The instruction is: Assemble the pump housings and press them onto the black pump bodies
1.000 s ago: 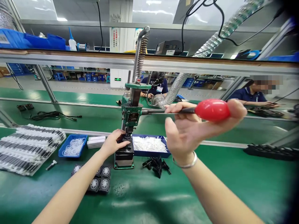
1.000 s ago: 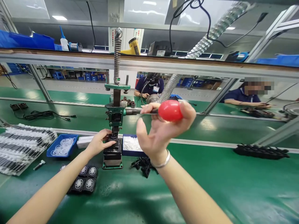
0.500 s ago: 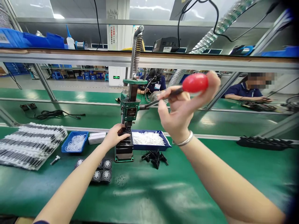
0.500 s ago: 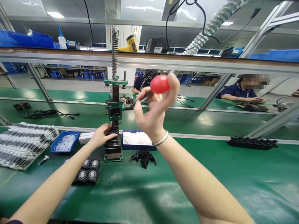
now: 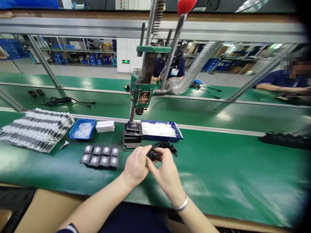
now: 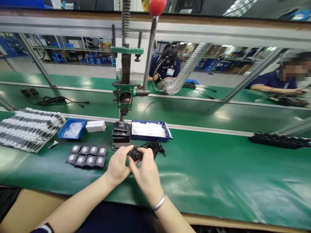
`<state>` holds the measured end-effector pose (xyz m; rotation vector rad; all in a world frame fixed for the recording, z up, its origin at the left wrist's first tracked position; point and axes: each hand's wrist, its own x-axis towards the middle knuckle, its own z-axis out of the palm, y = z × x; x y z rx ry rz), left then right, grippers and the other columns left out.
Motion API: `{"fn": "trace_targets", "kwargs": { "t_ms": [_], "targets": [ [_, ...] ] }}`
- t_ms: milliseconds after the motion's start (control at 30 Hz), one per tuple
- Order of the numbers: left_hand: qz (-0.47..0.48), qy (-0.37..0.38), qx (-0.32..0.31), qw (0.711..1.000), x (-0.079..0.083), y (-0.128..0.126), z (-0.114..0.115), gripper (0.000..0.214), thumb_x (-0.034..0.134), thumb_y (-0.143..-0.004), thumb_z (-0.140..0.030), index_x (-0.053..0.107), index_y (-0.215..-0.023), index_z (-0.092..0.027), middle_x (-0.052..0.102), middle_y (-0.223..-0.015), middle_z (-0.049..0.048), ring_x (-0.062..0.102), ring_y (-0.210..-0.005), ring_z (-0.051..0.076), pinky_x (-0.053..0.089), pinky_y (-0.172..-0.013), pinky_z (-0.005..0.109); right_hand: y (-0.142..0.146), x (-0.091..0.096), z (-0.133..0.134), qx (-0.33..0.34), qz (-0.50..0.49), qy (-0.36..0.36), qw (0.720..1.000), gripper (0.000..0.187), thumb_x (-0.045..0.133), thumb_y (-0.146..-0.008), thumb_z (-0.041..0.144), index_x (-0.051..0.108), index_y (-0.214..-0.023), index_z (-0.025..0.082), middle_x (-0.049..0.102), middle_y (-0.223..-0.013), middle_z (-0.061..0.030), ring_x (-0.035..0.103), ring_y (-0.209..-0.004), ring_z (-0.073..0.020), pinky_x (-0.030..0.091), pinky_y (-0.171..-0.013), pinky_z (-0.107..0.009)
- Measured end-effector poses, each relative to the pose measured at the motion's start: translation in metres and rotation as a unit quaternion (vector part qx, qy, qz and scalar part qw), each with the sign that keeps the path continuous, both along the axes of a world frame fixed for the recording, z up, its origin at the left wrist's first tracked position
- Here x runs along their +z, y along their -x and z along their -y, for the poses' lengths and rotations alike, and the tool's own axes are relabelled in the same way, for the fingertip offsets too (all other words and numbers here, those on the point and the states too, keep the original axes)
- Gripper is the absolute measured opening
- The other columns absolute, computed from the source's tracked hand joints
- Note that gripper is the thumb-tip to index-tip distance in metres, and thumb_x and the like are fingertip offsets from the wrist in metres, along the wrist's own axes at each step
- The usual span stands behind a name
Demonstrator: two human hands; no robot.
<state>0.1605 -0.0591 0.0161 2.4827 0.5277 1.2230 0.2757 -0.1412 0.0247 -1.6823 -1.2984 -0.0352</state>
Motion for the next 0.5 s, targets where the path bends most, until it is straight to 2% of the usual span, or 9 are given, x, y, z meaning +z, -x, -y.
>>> {"fn": "trace_targets", "kwargs": {
  "t_ms": [67,133,233,300,400,467,500],
  "targets": [
    [-0.045,-0.004,-0.017,0.999,-0.001,0.007,0.002,0.064,0.059,-0.093,-0.029,0.028,-0.148,-0.019,0.059,-0.128,0.0160,0.057,-0.121,0.030,0.048,-0.103,0.046,-0.031,-0.009,0.012,-0.049,0.015,0.029,0.998,0.036,0.059,-0.091,0.049,0.051,-0.110,0.020,0.060,-0.096,-0.0092,0.065,-0.082,-0.0239,0.058,-0.074,-0.040],
    [-0.092,0.000,0.001,0.996,0.003,0.026,-0.003,0.074,0.063,-0.090,-0.034,0.024,-0.151,-0.019,0.054,-0.135,0.0172,0.049,-0.128,0.032,0.039,-0.111,0.050,-0.074,-0.022,0.027,-0.142,0.037,0.078,0.986,0.048,0.056,-0.088,0.062,0.053,-0.108,0.019,0.064,-0.095,-0.0110,0.066,-0.080,-0.0269,0.057,-0.071,-0.042],
    [-0.169,0.000,0.079,0.982,0.008,0.065,-0.017,0.079,0.069,-0.086,-0.036,0.027,-0.150,-0.020,0.058,-0.126,0.0155,0.053,-0.119,0.035,0.039,-0.104,0.054,-0.141,-0.043,0.051,-0.273,0.078,0.184,0.941,0.060,0.044,-0.087,0.071,0.053,-0.106,0.016,0.066,-0.097,-0.0179,0.067,-0.083,-0.0328,0.054,-0.066,-0.044],
    [-0.236,-0.017,0.115,0.965,0.005,0.089,-0.028,0.075,0.070,-0.084,-0.031,0.033,-0.148,-0.021,0.063,-0.117,0.0131,0.055,-0.111,0.035,0.040,-0.097,0.053,-0.176,-0.050,0.065,-0.313,0.102,0.238,0.914,0.059,0.041,-0.090,0.067,0.054,-0.109,0.012,0.065,-0.101,-0.0224,0.066,-0.089,-0.0348,0.053,-0.070,-0.044],
    [-0.283,-0.067,0.107,0.951,-0.005,0.111,-0.041,0.063,0.065,-0.086,-0.021,0.040,-0.144,-0.023,0.067,-0.116,0.0117,0.056,-0.109,0.035,0.039,-0.092,0.048,-0.201,-0.044,0.075,-0.331,0.125,0.269,0.896,0.058,0.050,-0.090,0.058,0.054,-0.115,0.006,0.063,-0.104,-0.0259,0.063,-0.096,-0.0370,0.052,-0.079,-0.046],
    [-0.290,-0.097,0.099,0.947,-0.009,0.115,-0.045,0.057,0.061,-0.087,-0.016,0.044,-0.141,-0.023,0.069,-0.116,0.0108,0.058,-0.108,0.034,0.039,-0.090,0.045,-0.198,-0.032,0.070,-0.350,0.167,0.246,0.888,0.062,0.055,-0.089,0.056,0.052,-0.120,0.003,0.060,-0.109,-0.0291,0.060,-0.101,-0.0400,0.049,-0.084,-0.051],
    [-0.290,-0.106,0.100,0.946,-0.010,0.116,-0.045,0.054,0.059,-0.087,-0.014,0.046,-0.139,-0.023,0.070,-0.115,0.0104,0.059,-0.107,0.033,0.039,-0.088,0.044,-0.191,-0.025,0.065,-0.343,0.192,0.217,0.893,0.060,0.056,-0.090,0.054,0.052,-0.122,0.003,0.058,-0.112,-0.0293,0.058,-0.104,-0.0407,0.048,-0.087,-0.054]
  ]
}}
